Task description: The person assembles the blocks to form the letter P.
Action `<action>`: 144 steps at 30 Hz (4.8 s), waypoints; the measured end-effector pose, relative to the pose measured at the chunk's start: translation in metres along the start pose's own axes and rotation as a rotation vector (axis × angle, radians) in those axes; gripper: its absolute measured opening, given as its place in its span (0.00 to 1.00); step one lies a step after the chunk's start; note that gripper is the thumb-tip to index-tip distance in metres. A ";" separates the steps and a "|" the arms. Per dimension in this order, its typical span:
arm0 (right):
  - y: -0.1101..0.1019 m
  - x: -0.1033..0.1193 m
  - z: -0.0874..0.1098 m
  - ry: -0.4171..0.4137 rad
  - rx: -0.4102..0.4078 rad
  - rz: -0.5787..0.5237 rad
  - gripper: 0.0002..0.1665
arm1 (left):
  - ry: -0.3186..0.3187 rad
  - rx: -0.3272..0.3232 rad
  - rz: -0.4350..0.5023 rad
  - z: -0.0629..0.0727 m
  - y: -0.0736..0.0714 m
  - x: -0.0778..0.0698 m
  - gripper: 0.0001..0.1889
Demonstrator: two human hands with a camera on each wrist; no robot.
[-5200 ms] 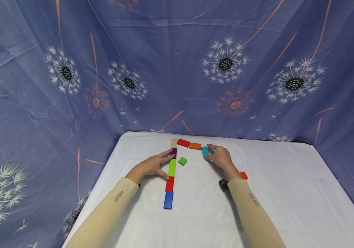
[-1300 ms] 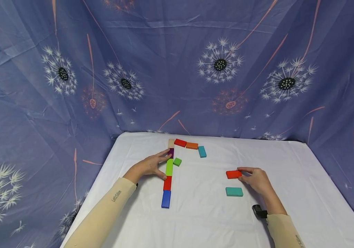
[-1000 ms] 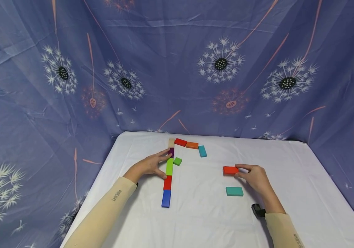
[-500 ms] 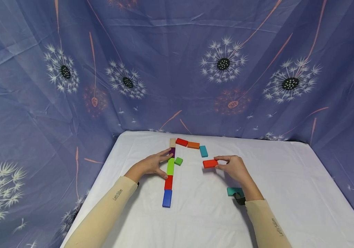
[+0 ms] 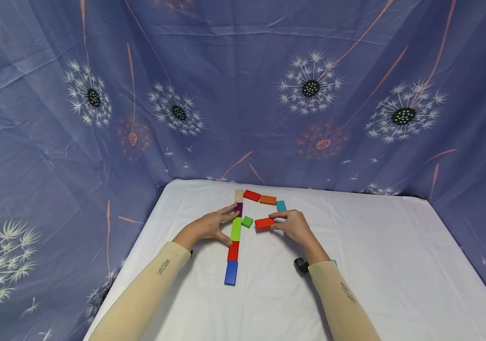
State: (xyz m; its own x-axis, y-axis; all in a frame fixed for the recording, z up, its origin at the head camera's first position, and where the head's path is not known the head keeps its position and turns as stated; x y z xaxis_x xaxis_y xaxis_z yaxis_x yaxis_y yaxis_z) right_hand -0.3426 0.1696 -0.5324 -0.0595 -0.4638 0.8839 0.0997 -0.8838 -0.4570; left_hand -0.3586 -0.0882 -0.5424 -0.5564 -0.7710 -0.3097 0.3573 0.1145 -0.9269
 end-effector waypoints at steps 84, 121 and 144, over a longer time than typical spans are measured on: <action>-0.111 -0.070 0.175 0.259 -0.247 0.158 0.32 | -0.001 0.006 -0.008 0.002 0.000 0.000 0.60; -0.060 -0.047 0.161 0.138 -0.220 0.318 0.45 | -0.028 0.016 0.019 0.001 0.003 0.001 0.60; -0.066 -0.032 0.113 0.136 -0.288 -0.061 0.43 | -0.009 -0.001 0.014 0.002 0.003 -0.001 0.59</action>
State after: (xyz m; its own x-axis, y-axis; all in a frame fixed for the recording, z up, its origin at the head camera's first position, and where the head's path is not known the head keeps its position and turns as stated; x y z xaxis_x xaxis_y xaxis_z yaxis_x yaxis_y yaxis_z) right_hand -0.2355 0.2494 -0.5197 -0.1907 -0.3964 0.8980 -0.1923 -0.8820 -0.4302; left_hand -0.3554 -0.0882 -0.5446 -0.5450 -0.7747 -0.3208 0.3643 0.1259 -0.9227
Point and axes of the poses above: each hand's wrist, its own z-axis away from the middle knuckle, its own y-axis out of the palm, x = y × z, the point moved 9 cm from there along -z, towards the middle knuckle, and after that the axes turned 12 degrees about -z, right-handed, at the moved point
